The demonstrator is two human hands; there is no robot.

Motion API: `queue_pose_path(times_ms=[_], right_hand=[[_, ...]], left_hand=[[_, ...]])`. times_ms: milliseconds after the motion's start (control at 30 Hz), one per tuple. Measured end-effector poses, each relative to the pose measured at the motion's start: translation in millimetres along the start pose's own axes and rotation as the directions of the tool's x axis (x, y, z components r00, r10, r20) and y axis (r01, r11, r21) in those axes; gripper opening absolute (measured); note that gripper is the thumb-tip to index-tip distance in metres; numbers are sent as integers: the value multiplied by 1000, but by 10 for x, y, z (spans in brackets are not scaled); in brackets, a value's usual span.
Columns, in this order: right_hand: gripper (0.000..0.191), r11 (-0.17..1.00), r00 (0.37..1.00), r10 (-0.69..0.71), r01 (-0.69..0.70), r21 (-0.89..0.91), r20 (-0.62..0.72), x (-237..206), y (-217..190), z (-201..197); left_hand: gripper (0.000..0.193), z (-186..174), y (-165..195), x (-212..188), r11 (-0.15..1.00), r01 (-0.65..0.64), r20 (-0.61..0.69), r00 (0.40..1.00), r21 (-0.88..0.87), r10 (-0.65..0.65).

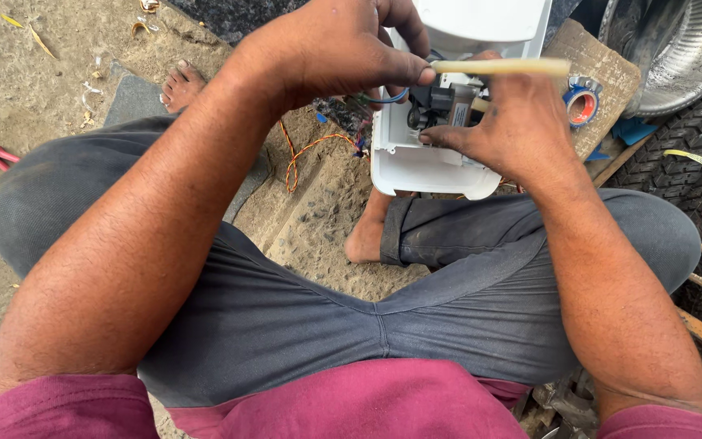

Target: The person sits on the ground and assembles a small electric motor into a white plastic housing. They connect a yellow tube to the motor, arrange the internal wires, and secure the motor in place within the casing.

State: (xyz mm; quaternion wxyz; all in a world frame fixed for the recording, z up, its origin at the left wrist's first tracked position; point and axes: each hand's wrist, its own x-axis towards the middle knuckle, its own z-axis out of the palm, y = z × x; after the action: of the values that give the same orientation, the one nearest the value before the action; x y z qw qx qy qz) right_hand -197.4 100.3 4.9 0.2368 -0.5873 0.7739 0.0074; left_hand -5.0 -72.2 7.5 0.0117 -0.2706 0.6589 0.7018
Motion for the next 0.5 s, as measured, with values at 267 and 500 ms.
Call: queue_pose_path(times_ms=[267, 500], right_hand=[[46, 970, 978, 201, -191, 150, -56, -441, -194, -385], [55, 505, 982, -75, 185, 843, -171, -492, -734, 372]], left_hand=[[35, 47, -90, -3, 994, 24, -22, 1000, 104, -22], [21, 197, -435, 168, 955, 2, -95, 995, -297, -32]])
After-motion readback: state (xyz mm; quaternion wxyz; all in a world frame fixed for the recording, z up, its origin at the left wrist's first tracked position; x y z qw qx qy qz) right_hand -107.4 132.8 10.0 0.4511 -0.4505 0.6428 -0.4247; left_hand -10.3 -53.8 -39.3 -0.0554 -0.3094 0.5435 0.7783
